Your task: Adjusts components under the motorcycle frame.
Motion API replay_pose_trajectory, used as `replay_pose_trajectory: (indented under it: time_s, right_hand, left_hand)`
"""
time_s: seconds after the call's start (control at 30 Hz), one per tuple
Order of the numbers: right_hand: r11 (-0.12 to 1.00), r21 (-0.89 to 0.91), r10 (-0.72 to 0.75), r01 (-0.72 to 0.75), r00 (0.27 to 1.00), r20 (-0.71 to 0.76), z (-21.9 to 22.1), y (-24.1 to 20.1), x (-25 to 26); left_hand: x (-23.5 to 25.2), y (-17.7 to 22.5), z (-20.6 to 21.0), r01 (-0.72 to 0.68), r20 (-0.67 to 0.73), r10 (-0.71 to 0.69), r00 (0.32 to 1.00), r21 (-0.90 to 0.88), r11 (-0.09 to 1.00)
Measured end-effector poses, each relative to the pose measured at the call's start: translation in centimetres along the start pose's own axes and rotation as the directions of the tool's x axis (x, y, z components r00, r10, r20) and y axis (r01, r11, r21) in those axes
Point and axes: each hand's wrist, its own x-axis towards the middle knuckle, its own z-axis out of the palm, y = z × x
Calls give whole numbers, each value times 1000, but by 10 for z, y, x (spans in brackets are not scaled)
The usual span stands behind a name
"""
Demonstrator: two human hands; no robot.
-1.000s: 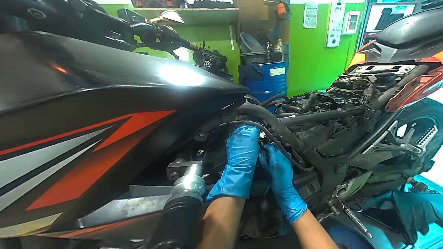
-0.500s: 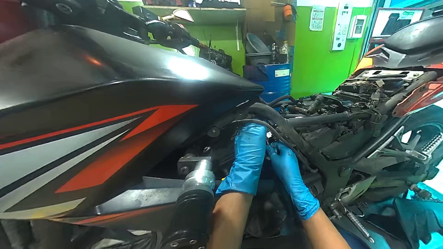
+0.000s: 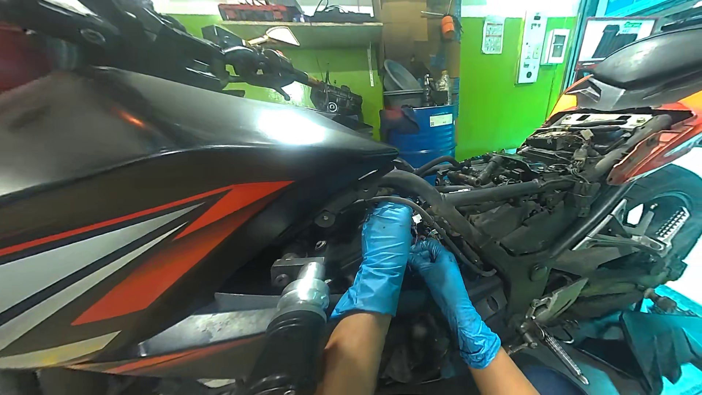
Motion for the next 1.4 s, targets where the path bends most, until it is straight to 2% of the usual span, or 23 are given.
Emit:
replay_pose_trajectory:
  time_s: [0.07,0.17,0.2,0.33,0.57,0.63,0.7,0.87,0.97,1.2,1.4]
  right_hand:
    - [994,-103,-46,36,994,-100,1,3,-2]
    - [968,-229,-159,106,961,-227,7,2,-8]
    - [961,-249,-181,118,952,-248,9,2,-8]
    - [962,-251,-179,102,936,-305,11,-3,-2]
    - [969,-193,-223,152,877,-425,25,5,8]
    - [932,-255,-351,257,811,-468,34,14,13]
    - [908,-266,-418,325,750,-513,41,22,18]
    - [903,-175,-421,394,722,-549,46,30,18]
    - [917,-122,-380,379,744,-550,48,33,18]
    - [916,-219,-398,335,708,-584,53,32,17]
    - [887,-310,-462,343,642,-612,56,32,18]
  left_hand:
    - [0,-2,3,-13,-10,14,1000,20,1000]
    - [4,-15,20,-87,-106,97,990,88,992]
    - [3,-13,18,-73,-87,79,993,75,994]
    - [0,0,0,-4,-1,4,1000,22,1000]
    - [0,-2,4,-7,-29,7,1000,6,1000]
    - [-1,-2,4,-9,-29,9,1000,-3,1000]
    - [0,-2,4,-12,-33,12,999,5,1000]
    - [-1,-1,2,-24,-35,24,999,3,1000]
    - [-1,-2,3,-36,-53,36,998,-7,999]
    - [-1,-2,2,-26,-36,25,999,-28,999]
    - [-1,0,0,-14,-16,13,1000,-29,999]
